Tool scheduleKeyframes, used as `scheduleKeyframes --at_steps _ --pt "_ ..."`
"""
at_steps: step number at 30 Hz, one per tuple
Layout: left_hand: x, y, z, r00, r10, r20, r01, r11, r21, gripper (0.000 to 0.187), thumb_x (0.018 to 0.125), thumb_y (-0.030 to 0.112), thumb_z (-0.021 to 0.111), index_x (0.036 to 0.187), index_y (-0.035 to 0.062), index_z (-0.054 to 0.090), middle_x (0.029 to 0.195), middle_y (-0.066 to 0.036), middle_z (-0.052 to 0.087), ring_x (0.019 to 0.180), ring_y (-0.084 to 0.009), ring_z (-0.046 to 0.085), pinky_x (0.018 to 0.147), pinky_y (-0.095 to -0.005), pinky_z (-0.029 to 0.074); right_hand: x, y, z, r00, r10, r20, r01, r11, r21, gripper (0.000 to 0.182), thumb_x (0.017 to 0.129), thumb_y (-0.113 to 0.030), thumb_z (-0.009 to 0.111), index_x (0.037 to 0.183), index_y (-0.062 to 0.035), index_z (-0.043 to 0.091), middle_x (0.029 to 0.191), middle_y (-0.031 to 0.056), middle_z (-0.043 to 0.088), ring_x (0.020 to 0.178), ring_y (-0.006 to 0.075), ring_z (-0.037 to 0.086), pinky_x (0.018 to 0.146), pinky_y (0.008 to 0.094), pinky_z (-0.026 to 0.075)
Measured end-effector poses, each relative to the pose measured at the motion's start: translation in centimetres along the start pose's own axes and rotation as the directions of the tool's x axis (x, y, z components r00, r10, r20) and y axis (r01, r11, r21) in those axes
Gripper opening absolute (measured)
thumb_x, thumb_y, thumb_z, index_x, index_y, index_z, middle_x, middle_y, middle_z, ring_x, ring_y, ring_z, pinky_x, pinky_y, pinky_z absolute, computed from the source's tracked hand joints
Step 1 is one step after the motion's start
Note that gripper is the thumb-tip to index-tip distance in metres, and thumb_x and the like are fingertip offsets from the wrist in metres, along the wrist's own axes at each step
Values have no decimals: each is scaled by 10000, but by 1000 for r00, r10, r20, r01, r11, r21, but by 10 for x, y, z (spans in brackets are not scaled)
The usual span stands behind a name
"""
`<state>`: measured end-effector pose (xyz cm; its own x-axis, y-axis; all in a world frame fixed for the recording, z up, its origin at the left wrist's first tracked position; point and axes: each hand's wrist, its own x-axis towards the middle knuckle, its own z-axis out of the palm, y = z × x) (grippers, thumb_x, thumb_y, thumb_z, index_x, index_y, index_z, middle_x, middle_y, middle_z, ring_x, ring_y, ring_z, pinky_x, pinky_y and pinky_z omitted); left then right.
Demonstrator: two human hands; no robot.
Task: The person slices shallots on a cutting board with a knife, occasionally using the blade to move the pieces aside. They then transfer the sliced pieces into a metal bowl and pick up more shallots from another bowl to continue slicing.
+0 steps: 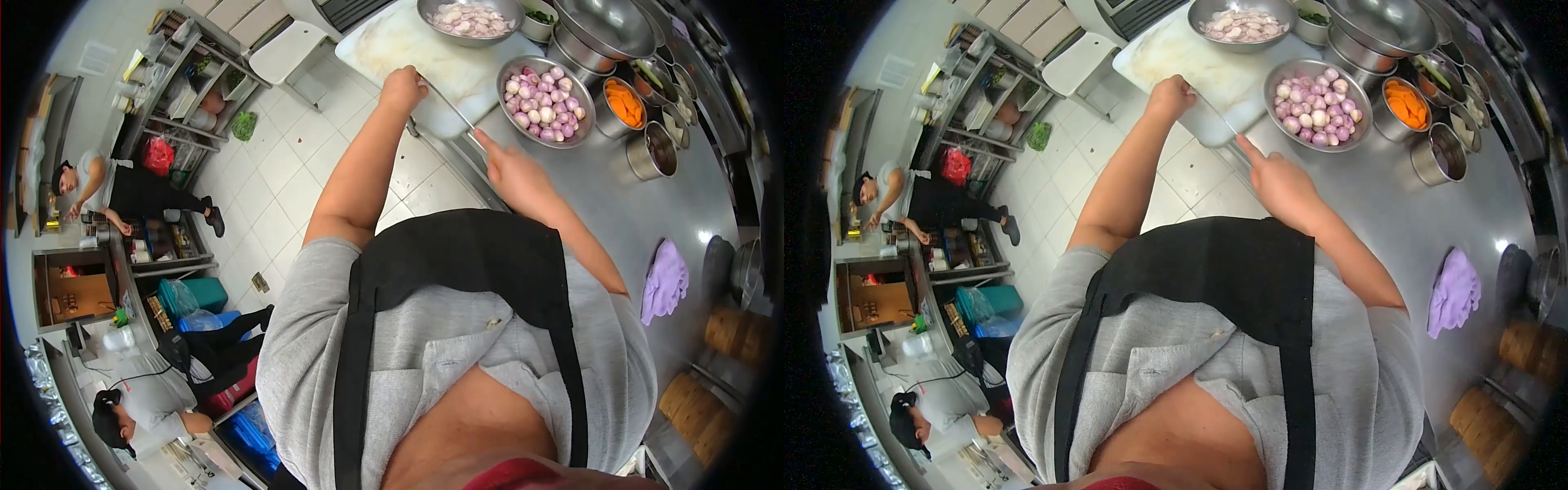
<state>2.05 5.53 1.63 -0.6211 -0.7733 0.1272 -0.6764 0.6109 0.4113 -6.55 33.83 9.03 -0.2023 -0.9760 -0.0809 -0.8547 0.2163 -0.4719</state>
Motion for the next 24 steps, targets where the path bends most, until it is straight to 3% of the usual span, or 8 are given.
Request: scheduleKeyframes --at_steps 9,12,14,17,24 --pt "0 2 -5 999 -9 45 12 997 -82 249 707 196 698 873 25 628 844 -178 661 846 -336 633 772 -401 498 32 3 24 999 -36 -28 34 996 -85 587 848 -69 455 1418 -128 329 876 237 575 740 369 597 687 441 486" --pt "-1 -5 -1 1000 21 0 -21 995 -100 236 691 195 719 837 28 638 812 -153 667 800 -296 649 727 -362 506 37 0 24 997 -36 -72 30 995 -90 588 848 -63 449 1419 -129 328 874 238 574 746 369 598 689 439 487" --pt "0 -5 -4 1000 19 -4 -19 995 -96 235 693 190 723 839 27 638 814 -150 667 798 -292 650 727 -362 506 19 -7 9 999 24 25 -23 998 -53 586 849 -64 447 1419 -124 328 886 239 575 752 372 598 694 438 488" --pt "-3 -5 0 1000 14 -1 -14 996 -87 237 696 188 729 843 26 639 816 -147 667 796 -287 650 727 -358 506 -2 -2 9 1000 -24 -9 24 1000 -14 586 852 -72 445 1422 -123 320 900 244 577 754 374 597 697 436 489" --pt "0 -5 1 1000 -16 13 17 995 -99 245 690 191 732 844 24 638 818 -147 668 791 -286 649 733 -351 507 30 6 27 999 -20 -33 16 994 -105 569 864 -84 447 1418 -124 324 867 236 582 753 371 599 688 435 487"
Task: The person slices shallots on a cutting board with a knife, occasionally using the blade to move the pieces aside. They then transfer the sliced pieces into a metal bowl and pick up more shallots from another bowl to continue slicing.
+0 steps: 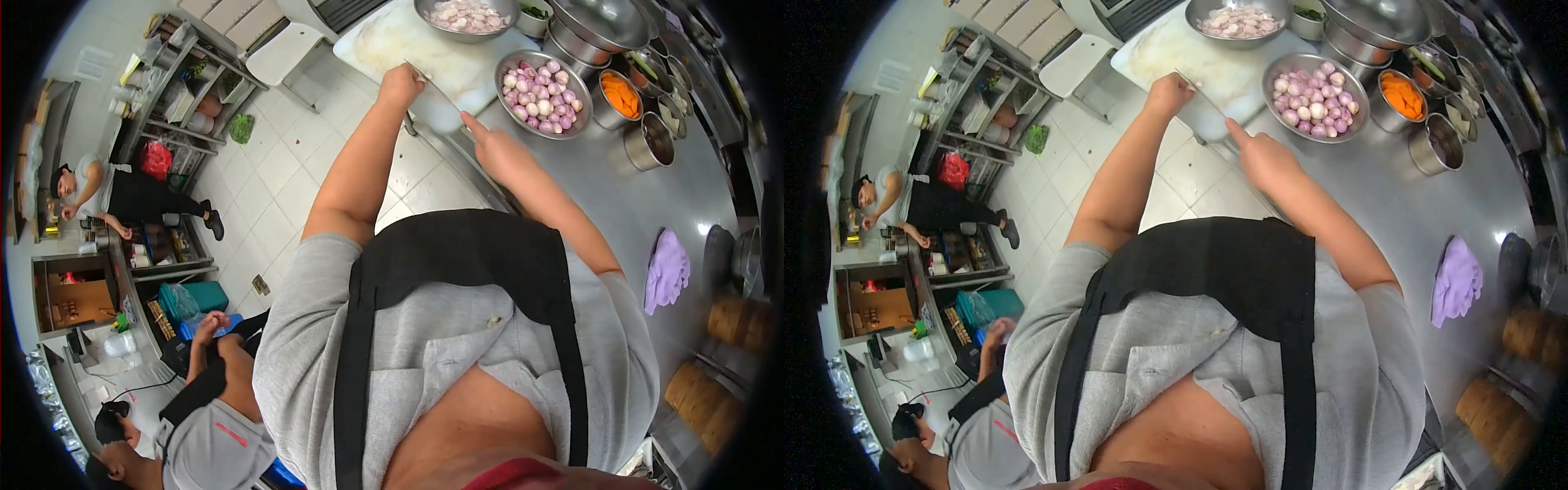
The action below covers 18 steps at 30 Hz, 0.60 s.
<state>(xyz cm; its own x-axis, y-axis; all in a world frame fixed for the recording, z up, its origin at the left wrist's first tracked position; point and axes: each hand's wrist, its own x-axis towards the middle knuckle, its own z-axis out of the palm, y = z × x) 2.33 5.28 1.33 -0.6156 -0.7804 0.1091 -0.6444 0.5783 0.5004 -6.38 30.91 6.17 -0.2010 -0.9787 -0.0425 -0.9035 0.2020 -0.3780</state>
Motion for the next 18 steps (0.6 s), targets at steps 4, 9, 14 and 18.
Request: scheduleKeyframes --at_steps 4,9,14,18 --pt "3 -5 2 1000 -4 -19 4 1000 -24 241 687 194 731 833 24 640 814 -148 668 789 -284 651 731 -352 508 -16 -15 -24 1000 22 16 -22 1000 12 582 851 -70 458 1414 -151 335 863 234 586 769 364 605 700 436 491" --pt "1 1 -1 1000 -18 13 18 1000 -4 226 682 184 712 851 44 659 848 -179 666 837 -330 641 773 -390 505 -23 -14 -21 999 24 34 -25 1000 15 586 852 -73 460 1415 -185 342 874 236 590 770 365 608 700 442 490" --pt "3 -8 6 999 -12 -37 10 999 -46 244 677 207 728 815 23 649 795 -156 669 777 -295 654 728 -356 513 9 2 -1 999 39 -6 -38 996 81 601 851 -82 486 1419 -206 336 849 255 584 764 395 589 724 469 466" --pt "4 -6 6 1000 -5 -31 6 1000 9 245 682 211 724 839 32 666 780 -158 667 777 -293 656 732 -353 513 -22 -11 -22 999 41 13 -42 999 34 611 850 -84 488 1423 -215 324 834 247 586 764 398 587 721 476 460"
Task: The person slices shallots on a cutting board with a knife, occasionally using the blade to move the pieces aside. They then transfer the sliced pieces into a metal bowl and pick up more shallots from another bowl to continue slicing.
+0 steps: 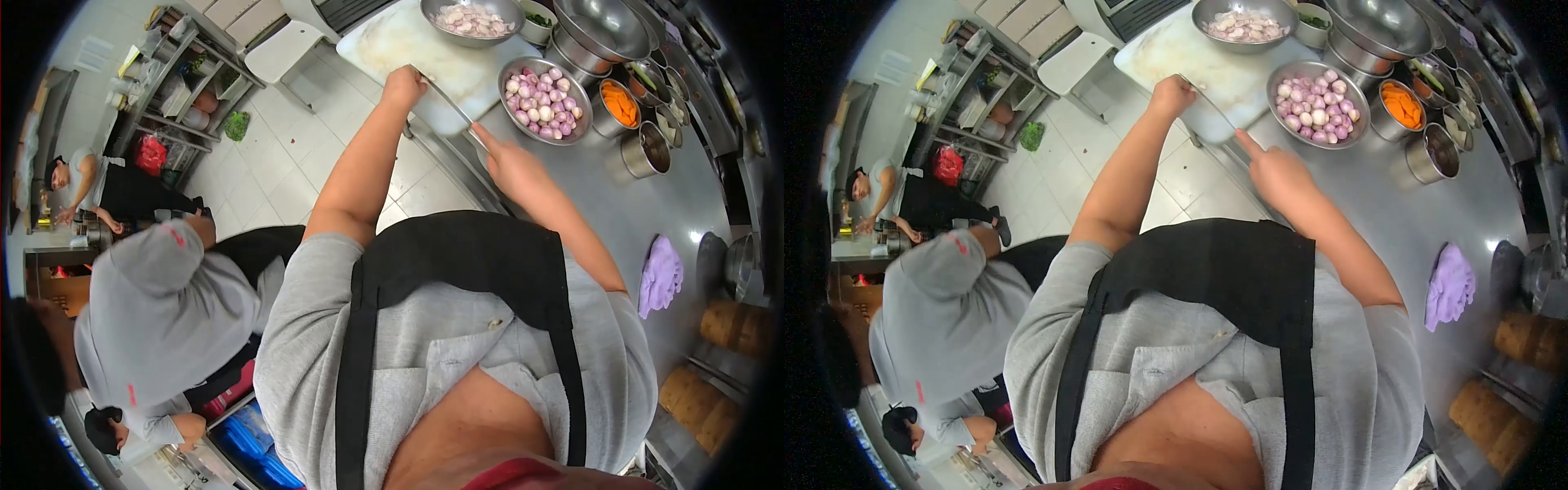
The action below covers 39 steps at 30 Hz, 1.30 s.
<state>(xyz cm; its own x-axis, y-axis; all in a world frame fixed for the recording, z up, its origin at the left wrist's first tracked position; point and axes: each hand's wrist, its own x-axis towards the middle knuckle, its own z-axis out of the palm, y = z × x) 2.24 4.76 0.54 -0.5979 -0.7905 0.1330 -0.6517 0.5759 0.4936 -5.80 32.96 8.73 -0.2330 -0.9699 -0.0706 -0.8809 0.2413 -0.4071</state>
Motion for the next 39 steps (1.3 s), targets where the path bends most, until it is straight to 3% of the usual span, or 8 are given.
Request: scheduleKeyframes --at_steps 12,18,20,22,28,30,34,39 --pt "0 4 -5 996 -71 53 74 996 -48 224 679 197 727 826 40 662 851 -165 671 849 -306 648 782 -368 509 23 14 18 1000 -7 23 7 1000 -7 584 863 -109 462 1426 -189 328 913 258 605 796 384 605 733 439 480" --pt "1 2 -3 996 12 -91 -12 1000 6 251 686 232 744 847 52 673 858 -142 671 829 -283 647 768 -343 508 12 31 17 993 96 74 -120 867 484 584 871 -165 480 1429 -192 309 977 258 620 864 390 605 778 410 469" --pt "2 1 -7 989 136 -65 -133 990 42 221 697 215 737 846 61 683 845 -141 672 825 -273 647 767 -348 507 6 31 17 997 76 -30 -50 859 510 575 877 -105 469 1427 -218 345 619 47 448 500 100 419 505 267 418" --pt "2 3 -13 968 250 -29 -248 966 73 191 709 198 730 846 70 692 832 -139 672 822 -263 648 767 -353 507 1 26 10 996 82 -20 -62 871 488 576 873 -108 473 1425 -212 346 630 69 477 513 131 448 534 283 433" --pt "27 5 -22 962 29 270 -104 958 268 142 755 202 716 859 106 727 735 -97 678 677 -179 654 639 -311 513 0 31 17 999 23 -35 -7 923 385 577 863 -120 477 1420 -192 346 704 173 556 617 269 532 653 347 454" --pt "33 7 -26 860 -194 473 131 978 162 183 840 292 641 852 127 722 807 -44 705 744 -155 668 717 -321 516 1 25 13 1000 10 -15 -4 926 378 576 862 -123 476 1419 -186 345 726 197 565 648 297 541 677 361 451" --pt "29 4 -24 802 -261 538 350 934 -68 249 882 313 608 879 84 709 838 -35 707 702 -98 660 645 -270 521 4 11 3 993 61 106 -96 924 371 577 877 -135 472 1429 -182 310 830 267 613 744 372 606 715 433 468" --pt "14 -1 -14 828 -274 488 551 553 -625 151 794 71 699 848 -61 648 812 -157 669 678 -206 671 563 -259 568 5 11 2 991 71 116 -108 931 349 577 882 -136 467 1433 -167 297 819 263 612 741 372 607 715 440 468"
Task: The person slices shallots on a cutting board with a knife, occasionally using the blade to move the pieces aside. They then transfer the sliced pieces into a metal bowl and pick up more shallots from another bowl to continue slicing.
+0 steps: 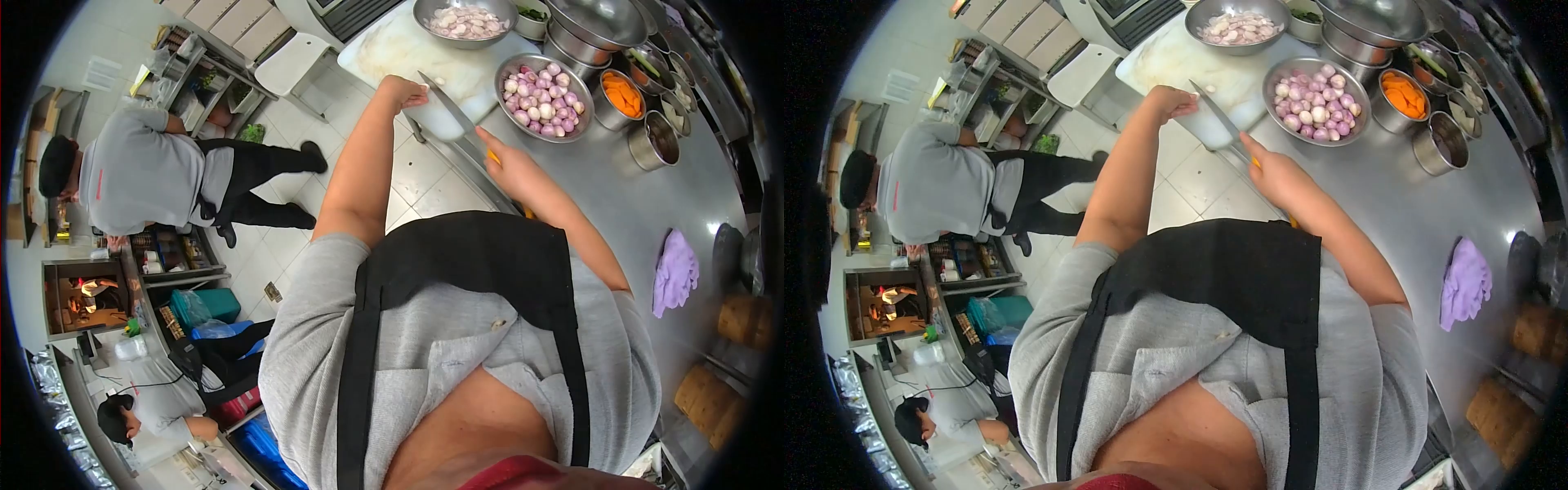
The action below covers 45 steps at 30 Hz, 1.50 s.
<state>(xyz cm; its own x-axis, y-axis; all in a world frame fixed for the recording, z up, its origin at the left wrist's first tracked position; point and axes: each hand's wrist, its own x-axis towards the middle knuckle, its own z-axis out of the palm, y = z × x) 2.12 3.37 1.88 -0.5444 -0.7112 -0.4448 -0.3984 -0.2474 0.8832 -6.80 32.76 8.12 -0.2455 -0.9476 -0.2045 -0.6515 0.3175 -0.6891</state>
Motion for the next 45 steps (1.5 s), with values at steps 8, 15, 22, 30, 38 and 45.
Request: scheduleKeyframes --at_steps 8,15,22,30,38,45 --pt "0 11 1 999 -28 21 27 997 69 213 763 48 719 874 -107 624 835 -176 655 730 -241 667 681 -311 586 -6 -5 0 1000 2 -2 -3 995 -98 580 884 -122 455 1437 -155 285 865 255 604 791 371 603 746 457 468" --pt "13 9 -5 992 -105 64 100 992 70 198 784 46 697 905 -87 613 849 -155 645 769 -240 660 715 -318 579 -4 3 6 998 -47 -46 43 995 -92 579 884 -123 462 1435 -153 288 883 254 603 811 379 600 753 455 469" --pt "15 8 -9 986 -129 109 131 991 -12 152 829 27 641 934 -76 603 869 -143 642 792 -231 654 751 -324 572 -12 -1 4 998 -28 -59 29 1000 7 561 891 -120 462 1428 -154 302 838 257 597 781 378 597 733 454 459" --pt "10 10 -6 989 -113 101 113 994 -2 143 838 35 629 920 -80 606 864 -145 645 784 -235 656 749 -318 573 -16 -8 4 999 15 -29 -14 1000 18 560 892 -117 463 1427 -148 301 815 262 596 753 382 594 716 453 459" --pt "7 7 -8 988 -92 120 98 994 -45 147 820 30 648 913 -79 616 860 -147 648 789 -234 658 745 -315 573 -18 -3 8 993 -76 -87 74 997 -23 560 894 -119 464 1428 -139 297 774 263 592 719 387 594 693 458 458" --pt "9 6 -9 987 -69 146 66 998 21 150 815 49 663 890 -74 623 843 -139 651 770 -221 656 729 -303 573 3 1 11 997 -37 -74 33 998 -60 573 883 -124 473 1430 -178 310 720 248 573 648 364 575 649 420 457"
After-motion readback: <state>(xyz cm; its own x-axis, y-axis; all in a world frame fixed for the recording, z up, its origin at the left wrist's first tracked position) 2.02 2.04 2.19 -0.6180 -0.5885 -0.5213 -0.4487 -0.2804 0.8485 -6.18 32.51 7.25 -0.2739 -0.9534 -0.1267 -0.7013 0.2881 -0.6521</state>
